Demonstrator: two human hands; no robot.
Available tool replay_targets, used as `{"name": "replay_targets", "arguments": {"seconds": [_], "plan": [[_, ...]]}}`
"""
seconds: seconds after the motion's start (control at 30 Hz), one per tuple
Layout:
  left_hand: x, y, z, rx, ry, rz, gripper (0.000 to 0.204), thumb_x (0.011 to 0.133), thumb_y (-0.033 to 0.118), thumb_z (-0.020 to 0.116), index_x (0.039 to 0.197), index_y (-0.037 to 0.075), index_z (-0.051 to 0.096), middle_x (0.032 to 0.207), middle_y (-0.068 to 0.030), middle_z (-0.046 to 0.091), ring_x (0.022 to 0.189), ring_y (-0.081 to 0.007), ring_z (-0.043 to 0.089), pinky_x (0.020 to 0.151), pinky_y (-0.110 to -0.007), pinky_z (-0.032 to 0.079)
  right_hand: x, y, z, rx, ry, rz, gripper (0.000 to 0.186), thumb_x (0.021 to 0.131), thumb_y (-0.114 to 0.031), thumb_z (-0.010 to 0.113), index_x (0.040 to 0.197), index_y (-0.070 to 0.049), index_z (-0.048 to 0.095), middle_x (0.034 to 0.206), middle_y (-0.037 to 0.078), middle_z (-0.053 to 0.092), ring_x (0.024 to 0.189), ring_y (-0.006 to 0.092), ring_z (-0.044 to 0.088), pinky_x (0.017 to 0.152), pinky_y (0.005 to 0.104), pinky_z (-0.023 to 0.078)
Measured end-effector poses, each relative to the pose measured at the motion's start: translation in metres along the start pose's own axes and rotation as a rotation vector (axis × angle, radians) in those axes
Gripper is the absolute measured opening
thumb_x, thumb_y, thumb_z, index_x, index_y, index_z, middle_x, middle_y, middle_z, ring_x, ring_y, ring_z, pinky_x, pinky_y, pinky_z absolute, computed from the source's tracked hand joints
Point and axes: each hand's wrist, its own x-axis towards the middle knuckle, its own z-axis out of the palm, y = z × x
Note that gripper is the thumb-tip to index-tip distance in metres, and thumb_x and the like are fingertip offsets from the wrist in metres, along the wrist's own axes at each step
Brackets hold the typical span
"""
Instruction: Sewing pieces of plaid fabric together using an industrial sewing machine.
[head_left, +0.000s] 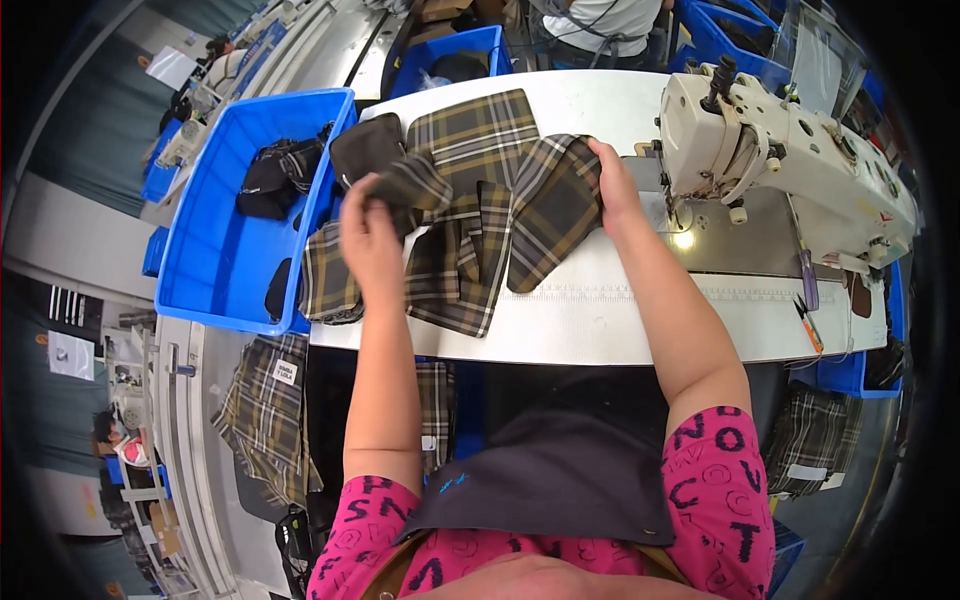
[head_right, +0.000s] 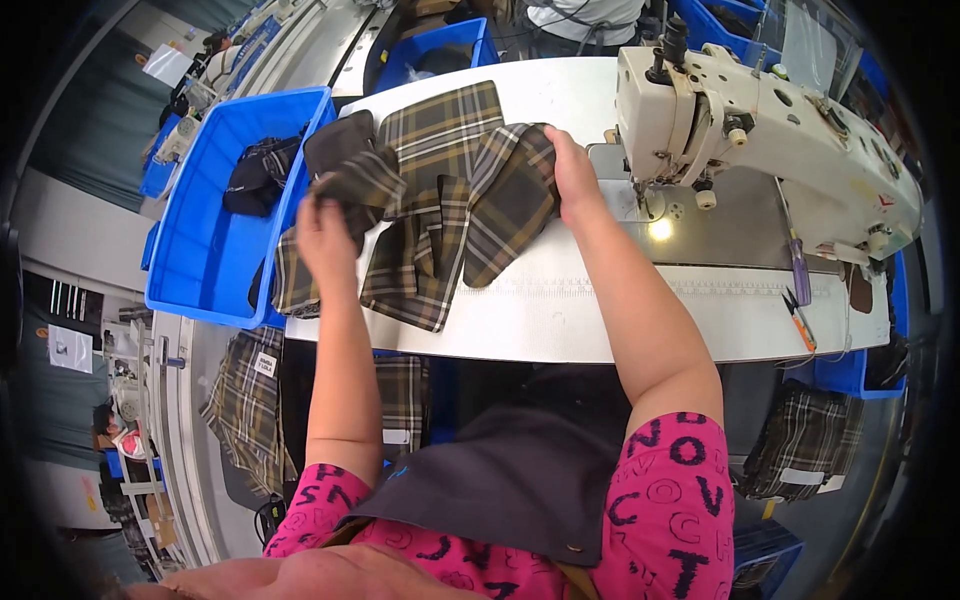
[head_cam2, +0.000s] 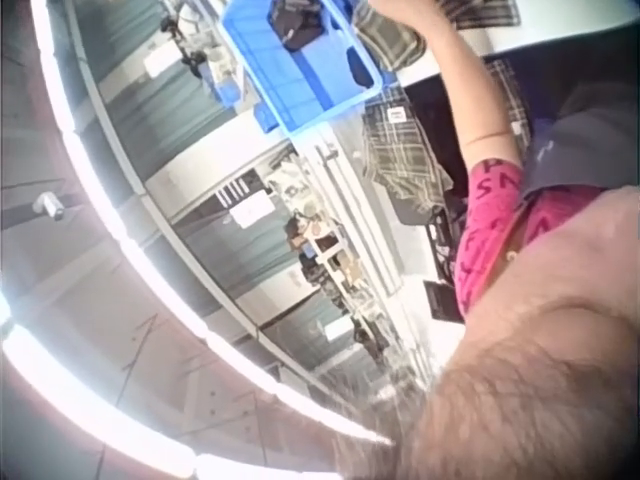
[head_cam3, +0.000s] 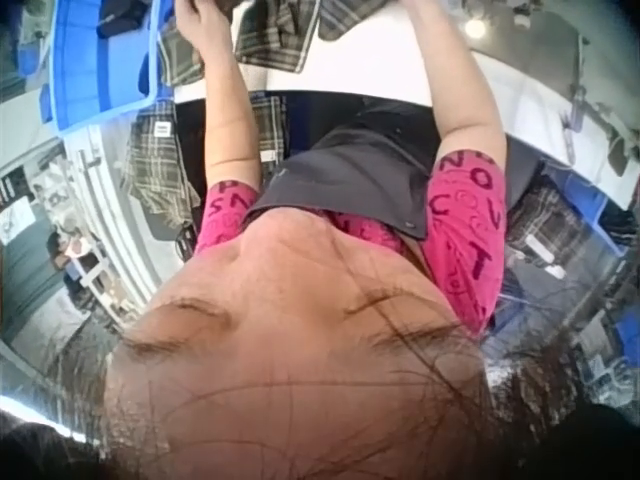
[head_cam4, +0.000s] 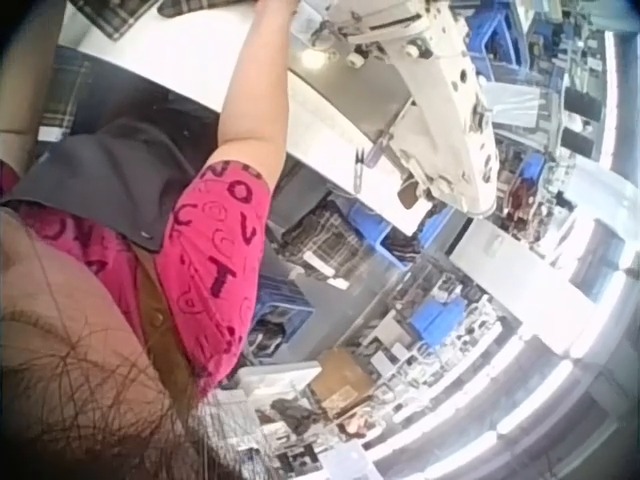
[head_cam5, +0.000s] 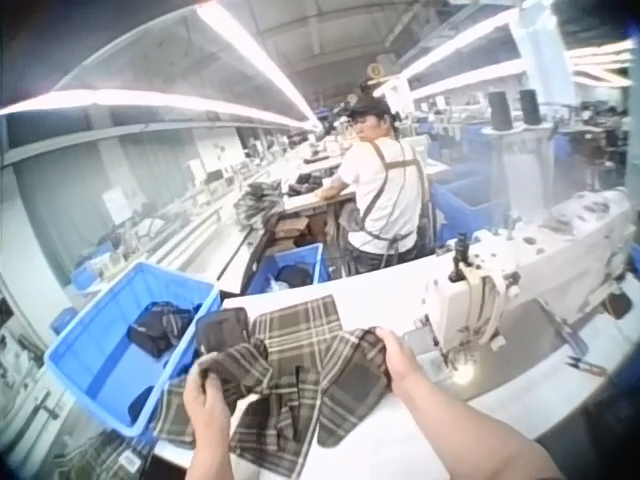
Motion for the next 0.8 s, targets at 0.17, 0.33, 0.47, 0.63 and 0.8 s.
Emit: {"name": "replay_targets", "arguments": {"seconds": [0.17, 0.33, 0.47, 0.63, 0.8], "plan": [[0.0, 0.049, -0.041, -0.757, -0.094, -0.306, 0.023, 0.109, 0.015, 0.052, 0.127, 0.001, 0.06, 0.119, -0.0084, 0.071, 0.104, -0.0163, 0.069, 0.092, -0.034, 0.056, -0.003, -0.002, -0.005, -0.009, 0.042, 0.015, 0.037, 0.102, -0.037, 0.058, 0.11, -0.003, 0.071, 0.108, 0.006, 0.072, 0.098, 0.0171, 0.065, 0.09, 0.0328, 0.051], [-0.048, -0.017, -0.038, 0.438, -0.391, 0.009, 0.047, 0.095, 0.031, 0.074, 0.131, 0.003, 0.063, 0.115, -0.0132, 0.073, 0.105, -0.0309, 0.069, 0.093, -0.042, 0.053, -0.006, -0.003, 0.011, -0.031, -0.002, -0.004, 0.037, 0.102, -0.036, 0.058, 0.11, -0.003, 0.071, 0.107, 0.006, 0.073, 0.097, 0.0167, 0.065, 0.09, 0.0325, 0.051], [-0.059, 0.002, -0.024, 0.617, -0.464, -0.264, 0.048, 0.088, 0.032, 0.08, 0.124, 0.003, 0.068, 0.111, -0.0175, 0.073, 0.101, -0.0385, 0.068, 0.09, -0.041, 0.052, 0.004, 0.0, -0.002, -0.027, -0.034, 0.012, 0.034, 0.101, -0.036, 0.062, 0.112, -0.005, 0.071, 0.103, 0.004, 0.074, 0.093, 0.0158, 0.068, 0.087, 0.0318, 0.053], [-0.033, -0.02, -0.055, 0.133, -0.44, -0.341, 0.023, 0.095, 0.015, 0.073, 0.112, 0.0, 0.07, 0.103, -0.0073, 0.073, 0.094, -0.0142, 0.065, 0.082, -0.029, 0.051, 0.005, 0.003, -0.005, 0.009, -0.082, 0.036, 0.033, 0.101, -0.034, 0.062, 0.112, -0.005, 0.071, 0.102, 0.004, 0.075, 0.092, 0.0151, 0.068, 0.085, 0.0309, 0.054], [0.002, 0.012, -0.062, -0.774, -0.167, -0.39, 0.035, 0.1, 0.011, 0.064, 0.134, 0.008, 0.059, 0.127, -0.0086, 0.069, 0.109, -0.0208, 0.07, 0.097, -0.036, 0.057, -0.004, -0.001, 0.003, 0.004, -0.102, 0.053, 0.033, 0.101, -0.033, 0.061, 0.114, -0.003, 0.07, 0.105, 0.005, 0.074, 0.091, 0.0155, 0.069, 0.085, 0.0318, 0.055]]}}
